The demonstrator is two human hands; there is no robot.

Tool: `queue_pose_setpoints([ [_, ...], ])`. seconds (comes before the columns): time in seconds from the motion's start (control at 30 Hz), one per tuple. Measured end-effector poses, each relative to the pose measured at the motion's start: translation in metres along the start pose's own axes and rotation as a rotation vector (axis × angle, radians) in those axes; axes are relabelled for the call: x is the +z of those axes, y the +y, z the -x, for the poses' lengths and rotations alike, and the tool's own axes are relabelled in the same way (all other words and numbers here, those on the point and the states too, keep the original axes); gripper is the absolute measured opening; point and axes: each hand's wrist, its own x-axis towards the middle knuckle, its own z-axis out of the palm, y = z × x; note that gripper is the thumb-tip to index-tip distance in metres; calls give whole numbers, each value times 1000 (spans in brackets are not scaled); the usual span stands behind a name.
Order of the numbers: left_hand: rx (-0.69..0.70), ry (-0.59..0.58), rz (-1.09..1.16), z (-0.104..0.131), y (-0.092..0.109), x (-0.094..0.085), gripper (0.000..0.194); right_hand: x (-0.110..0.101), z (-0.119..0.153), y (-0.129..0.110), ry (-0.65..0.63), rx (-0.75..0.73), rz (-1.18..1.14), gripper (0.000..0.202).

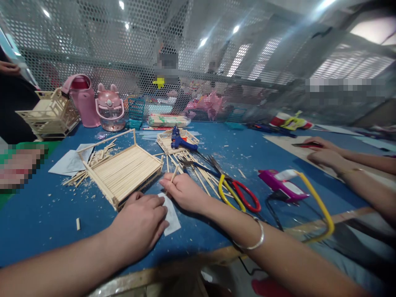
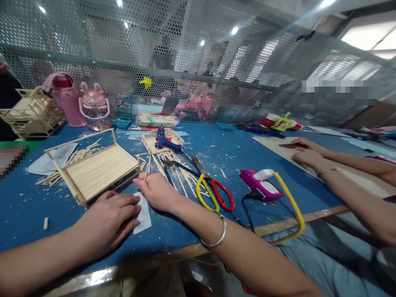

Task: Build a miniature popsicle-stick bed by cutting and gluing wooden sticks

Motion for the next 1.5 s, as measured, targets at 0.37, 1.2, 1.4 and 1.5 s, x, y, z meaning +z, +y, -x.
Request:
queue_pose_setpoints([
  [0.37, -38, -49, -55, 0, 3, -5, 22, 2, -2, 4, 82, 40, -26, 35],
  [1.2, -20, 83, 119, 0, 0, -1, 25, -9, -3, 8, 43, 152, -559, 40],
  [1.4, -276, 108, 585, -1, 6, -1, 26, -7, -2, 9, -231, 91, -984, 42],
  [1.5, -381, 147, 682, -3, 6, 0, 37, -5, 1, 6, -283, 39, -1048, 40],
])
